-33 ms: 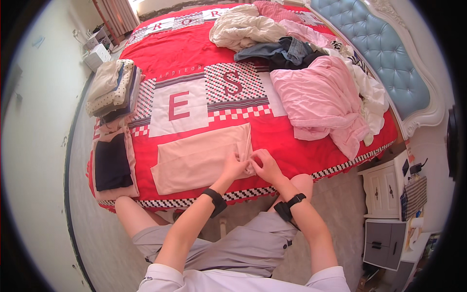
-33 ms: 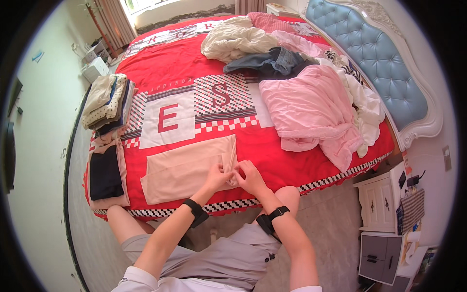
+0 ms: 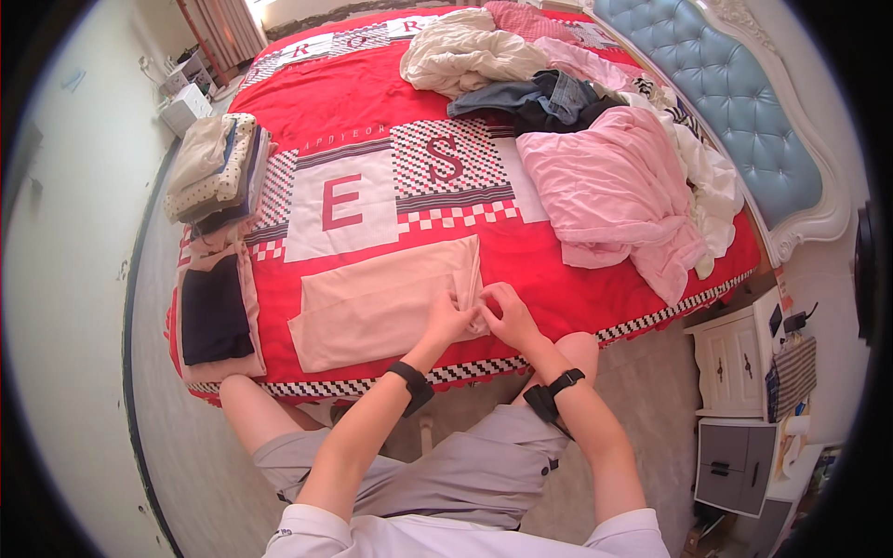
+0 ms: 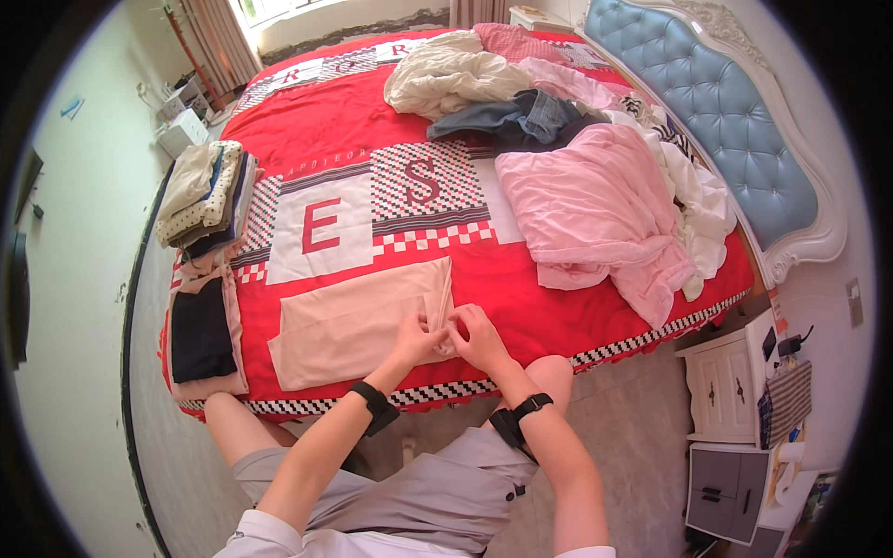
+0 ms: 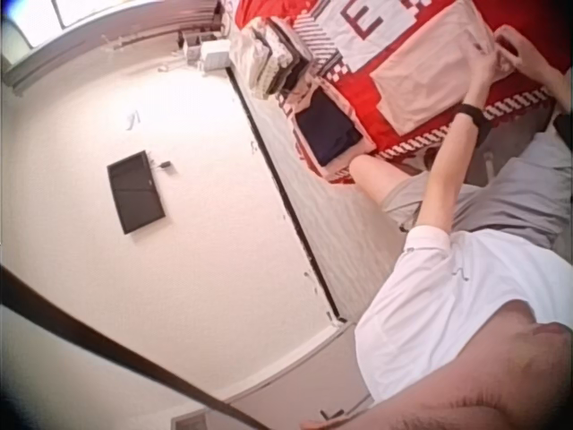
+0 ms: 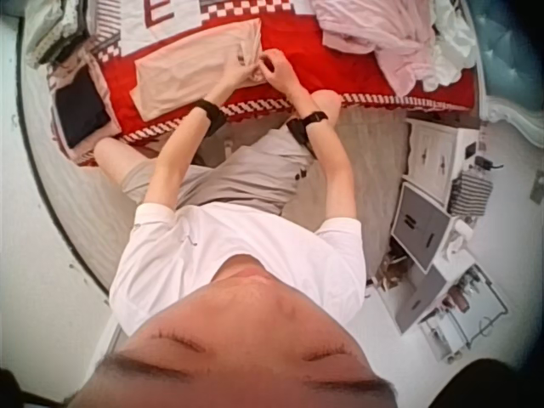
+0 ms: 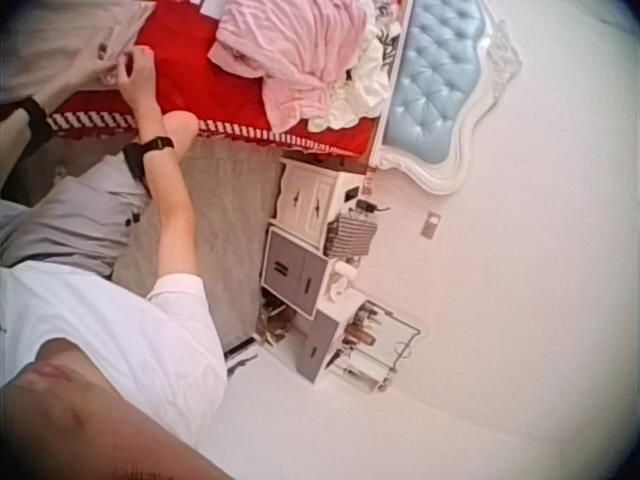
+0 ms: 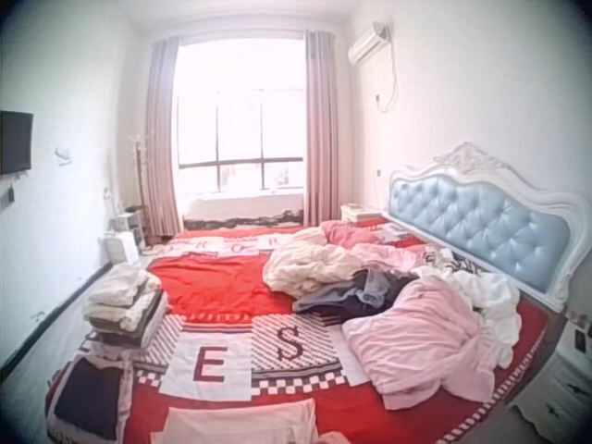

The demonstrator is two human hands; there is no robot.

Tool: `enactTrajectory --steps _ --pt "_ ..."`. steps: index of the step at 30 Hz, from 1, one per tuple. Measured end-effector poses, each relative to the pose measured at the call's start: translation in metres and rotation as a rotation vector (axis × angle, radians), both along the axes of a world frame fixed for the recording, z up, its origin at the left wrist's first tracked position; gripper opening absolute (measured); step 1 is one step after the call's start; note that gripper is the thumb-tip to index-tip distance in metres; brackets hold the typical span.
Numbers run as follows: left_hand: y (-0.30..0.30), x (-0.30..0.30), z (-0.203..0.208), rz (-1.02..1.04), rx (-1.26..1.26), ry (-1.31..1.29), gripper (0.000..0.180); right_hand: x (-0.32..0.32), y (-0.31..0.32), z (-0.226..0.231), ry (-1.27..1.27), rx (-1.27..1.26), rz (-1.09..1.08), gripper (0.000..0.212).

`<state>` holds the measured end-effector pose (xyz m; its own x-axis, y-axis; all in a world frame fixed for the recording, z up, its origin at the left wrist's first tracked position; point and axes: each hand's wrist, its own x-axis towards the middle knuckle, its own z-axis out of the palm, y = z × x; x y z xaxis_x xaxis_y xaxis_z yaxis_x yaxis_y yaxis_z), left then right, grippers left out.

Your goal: Folding a pinkish-tan dress or long garment on a bed.

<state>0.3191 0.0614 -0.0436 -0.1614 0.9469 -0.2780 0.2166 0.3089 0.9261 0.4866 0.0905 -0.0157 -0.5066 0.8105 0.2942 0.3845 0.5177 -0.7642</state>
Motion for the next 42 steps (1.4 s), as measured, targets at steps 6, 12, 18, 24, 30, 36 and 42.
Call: enactTrajectory --steps 6,12,18,24,30,36,42 --pt "-0.005 0.013 0.031 -0.237 0.210 -0.184 0.030 0.003 0.033 -0.038 0.304 -0.441 -0.395 0.026" --pt "-0.020 -0.016 0.040 -0.379 0.366 0.186 0.026 0.024 0.046 -0.060 0.431 -0.626 -0.668 0.036" --pt "-0.051 -0.141 0.063 0.009 0.204 0.650 0.035 0.025 0.038 -0.047 0.082 -0.399 -0.564 0.032" --pt "-0.123 -0.287 0.027 0.521 -0.295 1.044 0.080 0.023 0.043 -0.048 -0.035 -0.368 -0.492 0.030" --pt "-0.162 -0.305 -0.011 0.491 -0.431 0.236 0.052 0.036 0.043 -0.070 0.061 -0.314 -0.464 0.022" --pt "-0.177 -0.283 -0.012 0.476 -0.223 0.141 0.040 0.034 0.043 -0.070 0.074 -0.339 -0.473 0.021" --pt "-0.176 -0.279 -0.024 0.466 -0.089 0.053 0.041 0.034 0.026 -0.067 0.015 -0.437 -0.386 0.021"
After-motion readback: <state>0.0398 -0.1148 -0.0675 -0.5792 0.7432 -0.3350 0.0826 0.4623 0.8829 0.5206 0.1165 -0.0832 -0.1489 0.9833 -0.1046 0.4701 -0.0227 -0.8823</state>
